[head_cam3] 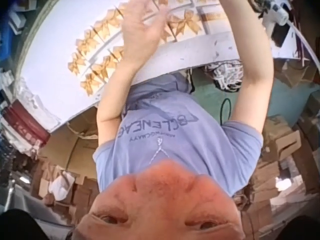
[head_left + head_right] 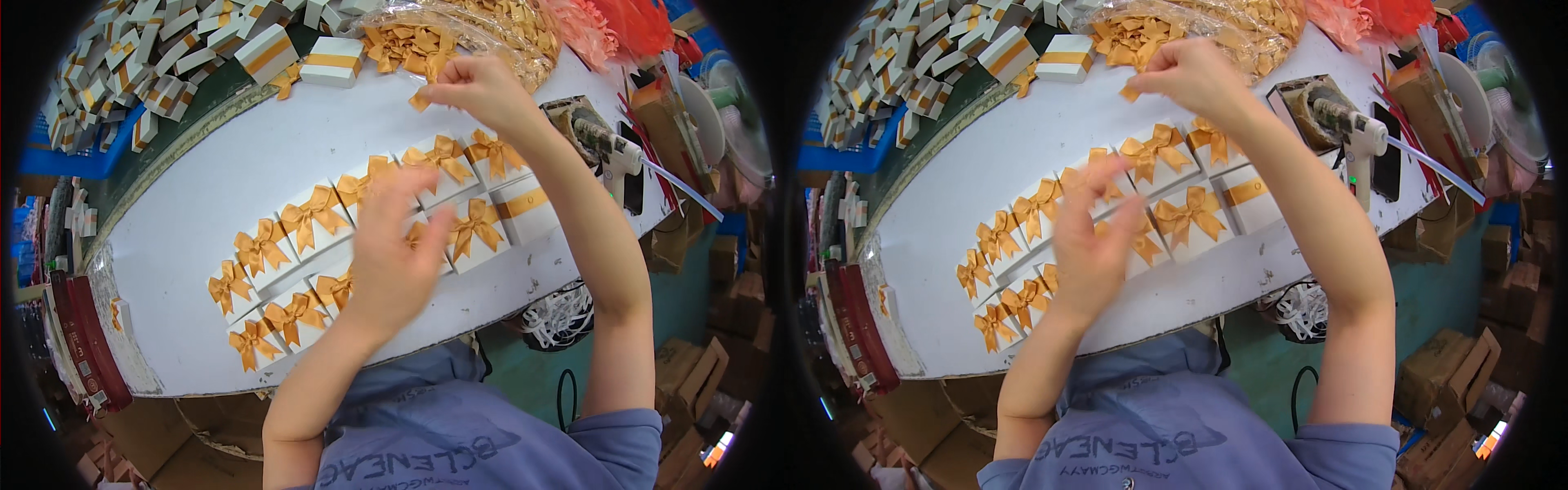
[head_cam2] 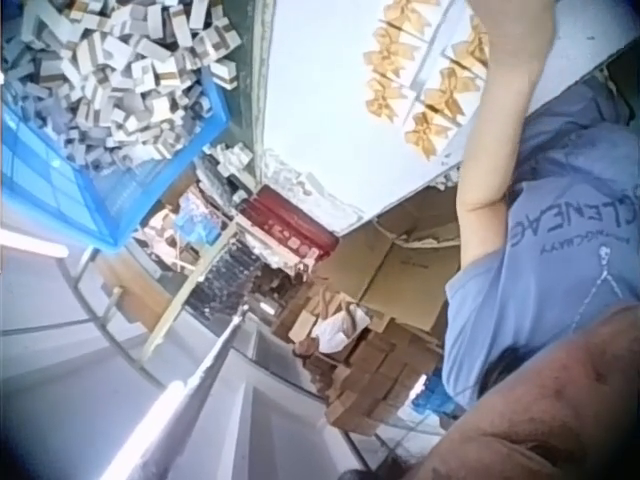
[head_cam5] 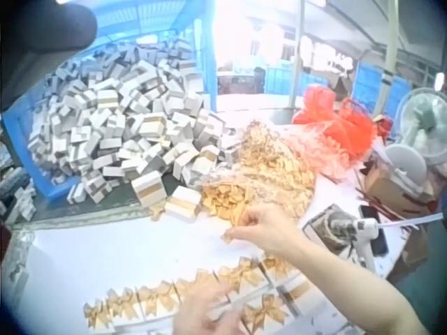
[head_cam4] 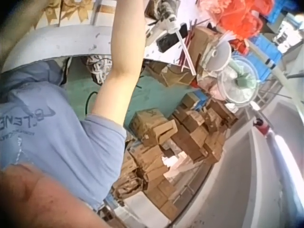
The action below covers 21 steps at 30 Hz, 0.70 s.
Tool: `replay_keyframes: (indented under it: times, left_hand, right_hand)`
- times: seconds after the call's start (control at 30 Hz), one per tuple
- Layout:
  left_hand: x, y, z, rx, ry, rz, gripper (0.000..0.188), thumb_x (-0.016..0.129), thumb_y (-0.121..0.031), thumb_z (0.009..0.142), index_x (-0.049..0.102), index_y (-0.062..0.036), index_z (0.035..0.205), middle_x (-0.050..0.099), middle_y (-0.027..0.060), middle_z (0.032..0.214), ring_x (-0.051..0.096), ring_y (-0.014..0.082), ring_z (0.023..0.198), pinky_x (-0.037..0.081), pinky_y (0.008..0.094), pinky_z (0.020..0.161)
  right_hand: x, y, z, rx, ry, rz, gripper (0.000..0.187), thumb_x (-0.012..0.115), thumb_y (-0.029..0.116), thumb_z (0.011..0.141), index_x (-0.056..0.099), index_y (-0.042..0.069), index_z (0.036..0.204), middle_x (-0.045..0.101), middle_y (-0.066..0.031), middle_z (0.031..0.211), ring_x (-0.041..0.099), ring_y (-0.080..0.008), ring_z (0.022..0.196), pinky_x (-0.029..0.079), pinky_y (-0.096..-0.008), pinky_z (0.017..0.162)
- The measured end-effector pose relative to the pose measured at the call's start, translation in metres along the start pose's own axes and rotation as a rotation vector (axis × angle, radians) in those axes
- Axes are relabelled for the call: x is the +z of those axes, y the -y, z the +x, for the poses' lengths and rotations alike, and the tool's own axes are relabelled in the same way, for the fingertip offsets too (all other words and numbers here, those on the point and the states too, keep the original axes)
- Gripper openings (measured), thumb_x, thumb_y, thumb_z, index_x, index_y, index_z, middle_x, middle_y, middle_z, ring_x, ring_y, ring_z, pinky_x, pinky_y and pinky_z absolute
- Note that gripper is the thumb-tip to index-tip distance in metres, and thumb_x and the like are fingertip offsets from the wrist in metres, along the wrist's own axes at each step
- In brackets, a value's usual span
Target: Assembling and decorating small white gift boxes with orange ribbons using a hot glue gun.
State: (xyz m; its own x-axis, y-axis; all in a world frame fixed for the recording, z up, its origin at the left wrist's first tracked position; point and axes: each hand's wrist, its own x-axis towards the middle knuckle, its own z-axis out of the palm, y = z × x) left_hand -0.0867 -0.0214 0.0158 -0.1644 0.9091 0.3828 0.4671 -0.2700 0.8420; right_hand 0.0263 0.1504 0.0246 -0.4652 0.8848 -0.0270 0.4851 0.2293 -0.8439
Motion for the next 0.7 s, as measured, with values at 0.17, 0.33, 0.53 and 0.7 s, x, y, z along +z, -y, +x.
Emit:
replay_keyframes:
  times: [0.17, 0.33, 0.53, 0.7]
  left_hand:
    - [0.009, -0.003, 0.024, -0.405, -0.239, -0.825, 0.012, 0.058, -0.002, 0.084, 0.048, -0.0013, 0.092, 0.057, 0.0070, 0.093, 0.054, 0.0090, 0.079, 0.045, 0.0214, 0.069]
    - [0.005, -0.008, 0.024, -0.369, -0.157, -0.771, 0.009, 0.055, -0.001, 0.086, 0.046, -0.0022, 0.087, 0.057, 0.0031, 0.079, 0.052, 0.0051, 0.070, 0.043, 0.0182, 0.063]
    - [0.029, -0.016, 0.007, -0.434, 0.040, -0.777, 0.009, 0.054, 0.001, 0.085, 0.046, -0.0030, 0.088, 0.055, 0.0016, 0.078, 0.051, 0.0033, 0.065, 0.040, 0.0166, 0.055]
    - [0.055, -0.021, -0.002, -0.371, 0.029, -0.756, 0.005, 0.053, 0.002, 0.084, 0.051, -0.0006, 0.088, 0.055, 0.0026, 0.082, 0.054, 0.0043, 0.069, 0.043, 0.0190, 0.058]
  right_hand:
    - [0.021, 0.035, -0.084, 0.077, 0.063, 0.477, 0.019, 0.063, 0.017, 0.079, 0.061, -0.002, 0.078, 0.059, -0.0016, 0.069, 0.051, -0.0055, 0.060, 0.041, -0.0210, 0.053]
    - [0.013, 0.022, -0.120, -0.067, -0.212, 0.462, 0.019, 0.061, 0.016, 0.083, 0.060, -0.003, 0.081, 0.057, 0.0000, 0.067, 0.050, -0.0058, 0.059, 0.041, -0.0200, 0.054]
    - [0.009, 0.009, -0.133, -0.009, -0.265, 0.445, 0.013, 0.057, 0.011, 0.087, 0.057, -0.001, 0.083, 0.054, 0.0013, 0.064, 0.047, -0.0039, 0.055, 0.039, -0.0187, 0.049]
    - [-0.006, -0.007, -0.141, 0.010, -0.267, 0.603, 0.013, 0.058, 0.011, 0.086, 0.058, -0.001, 0.080, 0.056, 0.0011, 0.064, 0.048, -0.0019, 0.055, 0.038, -0.0169, 0.048]
